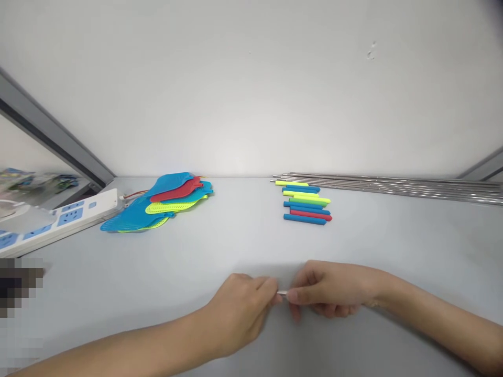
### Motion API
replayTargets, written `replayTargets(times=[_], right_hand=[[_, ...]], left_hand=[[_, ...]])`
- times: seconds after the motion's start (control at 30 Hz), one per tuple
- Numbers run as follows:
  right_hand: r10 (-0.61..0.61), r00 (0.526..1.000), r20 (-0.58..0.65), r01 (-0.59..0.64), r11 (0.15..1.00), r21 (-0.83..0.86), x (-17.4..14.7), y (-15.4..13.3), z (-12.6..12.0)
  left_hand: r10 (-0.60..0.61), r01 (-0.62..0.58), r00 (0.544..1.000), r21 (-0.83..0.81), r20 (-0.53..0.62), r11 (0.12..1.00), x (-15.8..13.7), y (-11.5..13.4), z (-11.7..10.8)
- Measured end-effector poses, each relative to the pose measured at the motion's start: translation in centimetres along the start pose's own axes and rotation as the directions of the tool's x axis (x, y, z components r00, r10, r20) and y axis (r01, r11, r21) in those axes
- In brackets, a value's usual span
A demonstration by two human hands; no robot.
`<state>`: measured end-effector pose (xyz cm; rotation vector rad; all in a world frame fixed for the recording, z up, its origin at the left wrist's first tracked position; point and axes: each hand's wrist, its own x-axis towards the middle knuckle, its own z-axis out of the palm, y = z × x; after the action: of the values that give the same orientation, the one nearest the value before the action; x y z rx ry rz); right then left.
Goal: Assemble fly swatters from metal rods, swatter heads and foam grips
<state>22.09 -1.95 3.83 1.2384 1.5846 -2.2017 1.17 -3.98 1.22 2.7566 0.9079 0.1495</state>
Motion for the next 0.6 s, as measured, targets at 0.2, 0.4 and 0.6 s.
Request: replayTargets(times=[0.2, 0.4, 0.6], right_hand=[[0.013, 1.0, 0.015, -0.013, 0.999, 0.049, -0.32, -0.07, 0.09], [-0.007, 0.999, 0.047, 0.004, 0.998, 0.069, -0.38, -0.05, -0.23], [-0.051, 0.995, 0.091, 0.037, 0.988, 0.148, -0.46, -0.13, -0.54]], left_hand=[[-0.008, 0.006, 1.0, -0.066, -0.029, 0.998, -0.09, 0.0, 0.12], [0.004, -0.012, 0.998, -0.135, -0.062, 0.991, 0.14, -0.21, -0.2], [-0.097, 0.075, 0.993, -0.296, -0.06, 0.952, 0.37, -0.18, -0.87]])
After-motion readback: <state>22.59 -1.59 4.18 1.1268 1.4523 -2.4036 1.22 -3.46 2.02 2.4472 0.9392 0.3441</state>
